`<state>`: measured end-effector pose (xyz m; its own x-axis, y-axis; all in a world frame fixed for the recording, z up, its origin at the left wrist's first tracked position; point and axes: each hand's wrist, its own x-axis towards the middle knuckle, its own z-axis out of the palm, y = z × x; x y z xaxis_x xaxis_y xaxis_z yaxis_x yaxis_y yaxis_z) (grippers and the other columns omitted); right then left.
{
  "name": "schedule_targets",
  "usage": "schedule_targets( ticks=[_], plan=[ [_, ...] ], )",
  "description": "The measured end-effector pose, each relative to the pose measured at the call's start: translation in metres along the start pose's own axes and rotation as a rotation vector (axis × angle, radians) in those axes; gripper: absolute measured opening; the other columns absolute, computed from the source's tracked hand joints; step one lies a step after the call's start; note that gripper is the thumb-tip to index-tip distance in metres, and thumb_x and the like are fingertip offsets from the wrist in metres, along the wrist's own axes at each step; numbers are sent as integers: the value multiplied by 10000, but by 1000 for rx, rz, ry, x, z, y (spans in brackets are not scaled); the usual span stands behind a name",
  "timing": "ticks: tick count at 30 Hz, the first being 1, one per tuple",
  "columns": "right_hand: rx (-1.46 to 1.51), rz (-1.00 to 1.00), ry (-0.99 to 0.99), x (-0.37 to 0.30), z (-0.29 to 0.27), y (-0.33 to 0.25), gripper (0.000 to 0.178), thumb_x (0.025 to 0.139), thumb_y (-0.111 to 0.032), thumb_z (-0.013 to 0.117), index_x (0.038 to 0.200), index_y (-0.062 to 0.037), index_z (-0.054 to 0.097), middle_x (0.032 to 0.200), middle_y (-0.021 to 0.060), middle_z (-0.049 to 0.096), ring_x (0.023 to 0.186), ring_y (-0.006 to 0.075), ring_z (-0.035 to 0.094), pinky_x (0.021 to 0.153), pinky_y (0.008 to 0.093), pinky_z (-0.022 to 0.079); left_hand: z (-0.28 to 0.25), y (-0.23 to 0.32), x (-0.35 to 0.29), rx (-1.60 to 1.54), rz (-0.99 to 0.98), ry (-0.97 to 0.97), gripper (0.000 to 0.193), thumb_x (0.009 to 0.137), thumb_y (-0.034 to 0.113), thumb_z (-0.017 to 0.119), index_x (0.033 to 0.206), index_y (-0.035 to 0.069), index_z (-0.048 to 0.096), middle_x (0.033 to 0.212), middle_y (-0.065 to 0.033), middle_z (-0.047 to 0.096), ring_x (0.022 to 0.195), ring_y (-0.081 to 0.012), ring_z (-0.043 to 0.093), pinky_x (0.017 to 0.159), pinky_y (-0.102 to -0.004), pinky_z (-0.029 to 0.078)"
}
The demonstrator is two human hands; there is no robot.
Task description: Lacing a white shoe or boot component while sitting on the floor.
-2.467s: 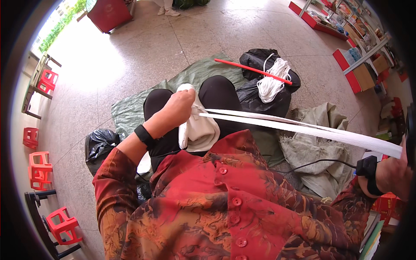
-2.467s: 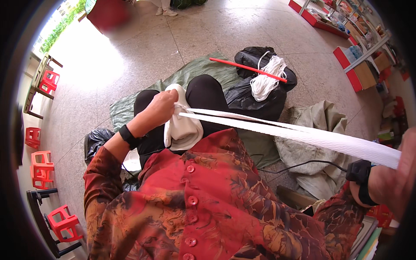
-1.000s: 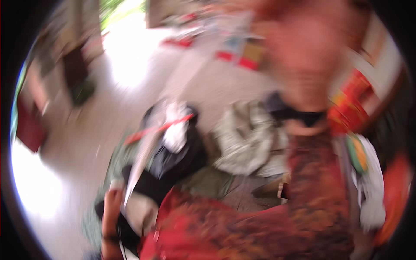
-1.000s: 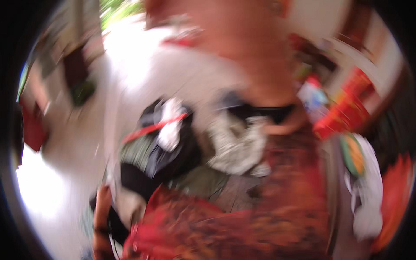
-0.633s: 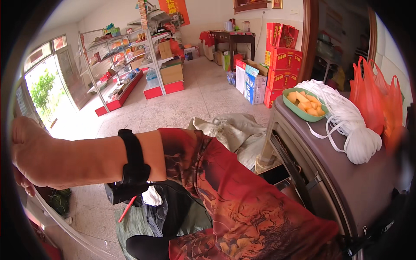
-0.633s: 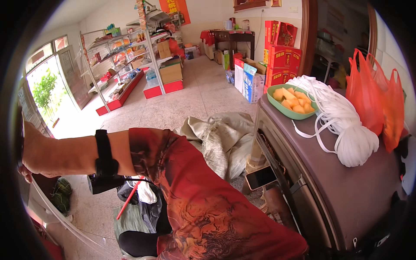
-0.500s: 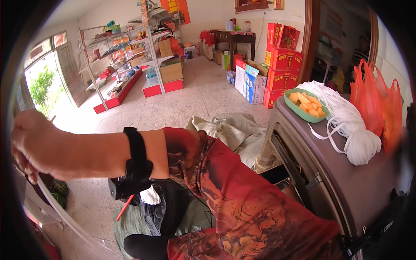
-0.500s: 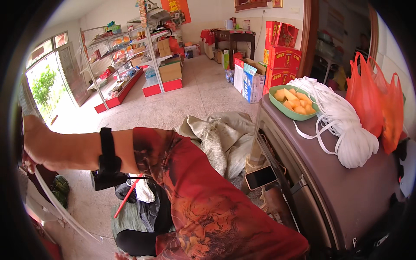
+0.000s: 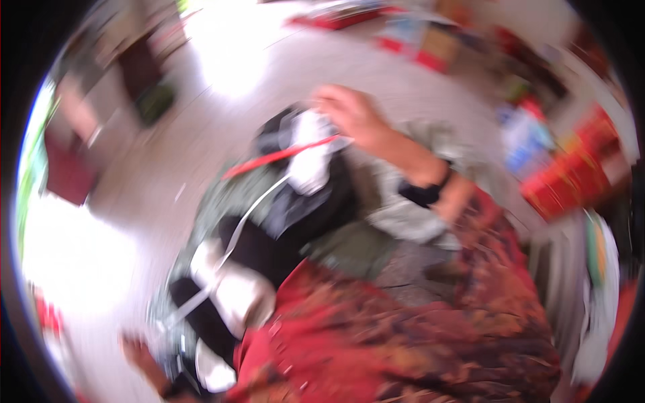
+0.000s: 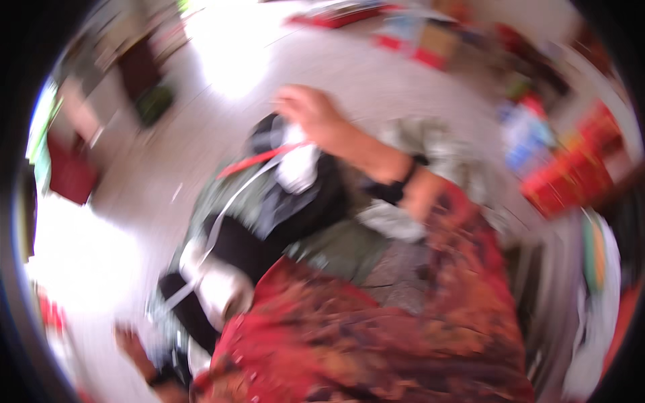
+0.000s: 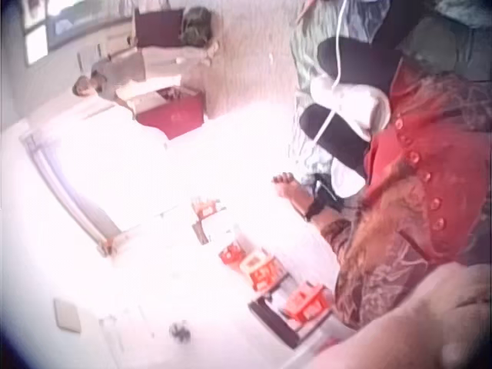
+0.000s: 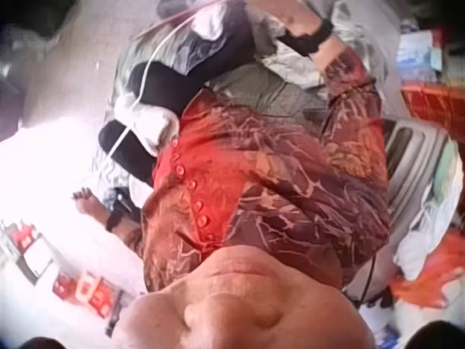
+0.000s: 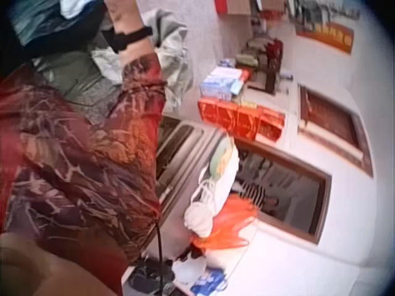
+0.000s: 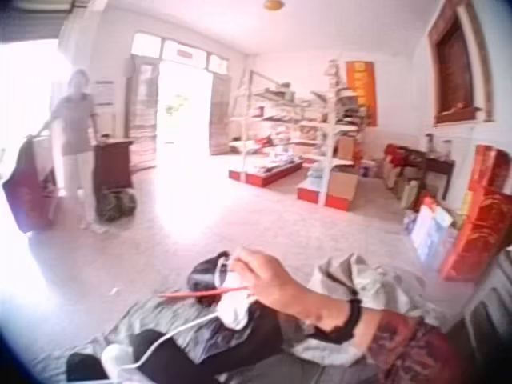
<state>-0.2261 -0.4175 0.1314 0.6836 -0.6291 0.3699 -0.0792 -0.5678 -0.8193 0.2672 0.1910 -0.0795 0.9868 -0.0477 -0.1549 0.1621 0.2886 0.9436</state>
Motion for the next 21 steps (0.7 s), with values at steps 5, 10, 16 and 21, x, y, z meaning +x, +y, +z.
schedule_targets(
  ticks=[5, 10, 16, 21],
  plan=[
    [115, -27, -536, -73, 137, 16, 126, 937, -103, 573, 902, 0, 636, 811, 72, 629, 781, 130, 602, 722, 270, 476, 6, 55, -47, 275, 181, 412, 257, 988, 350, 454, 803, 181, 513, 562, 69, 359, 386, -84, 283, 329, -264, 204],
    [103, -223, -633, -87, 237, 25, 123, 896, -118, 584, 898, -10, 642, 816, 173, 646, 788, 322, 642, 697, 377, 497, 43, 33, -122, 663, 252, -21, 263, 1030, 268, 416, 886, 117, 576, 635, 69, 393, 508, -46, 355, 418, -228, 276],
    [-123, -261, -591, -80, 266, 21, 135, 878, -141, 573, 845, -33, 647, 778, 177, 631, 758, 359, 625, 659, 428, 482, 194, -1, -260, 916, 121, -711, 265, 1005, 183, 480, 906, -2, 641, 732, -43, 577, 664, -90, 506, 599, -261, 415],
    [-152, -221, -671, -72, 261, 19, 135, 861, -136, 584, 844, -32, 668, 762, 183, 633, 724, 357, 629, 651, 412, 485, 217, -20, -268, 1051, 411, -761, 199, 951, 146, 542, 1010, -1, 664, 779, -153, 645, 768, -309, 637, 723, -352, 484]
  ],
)
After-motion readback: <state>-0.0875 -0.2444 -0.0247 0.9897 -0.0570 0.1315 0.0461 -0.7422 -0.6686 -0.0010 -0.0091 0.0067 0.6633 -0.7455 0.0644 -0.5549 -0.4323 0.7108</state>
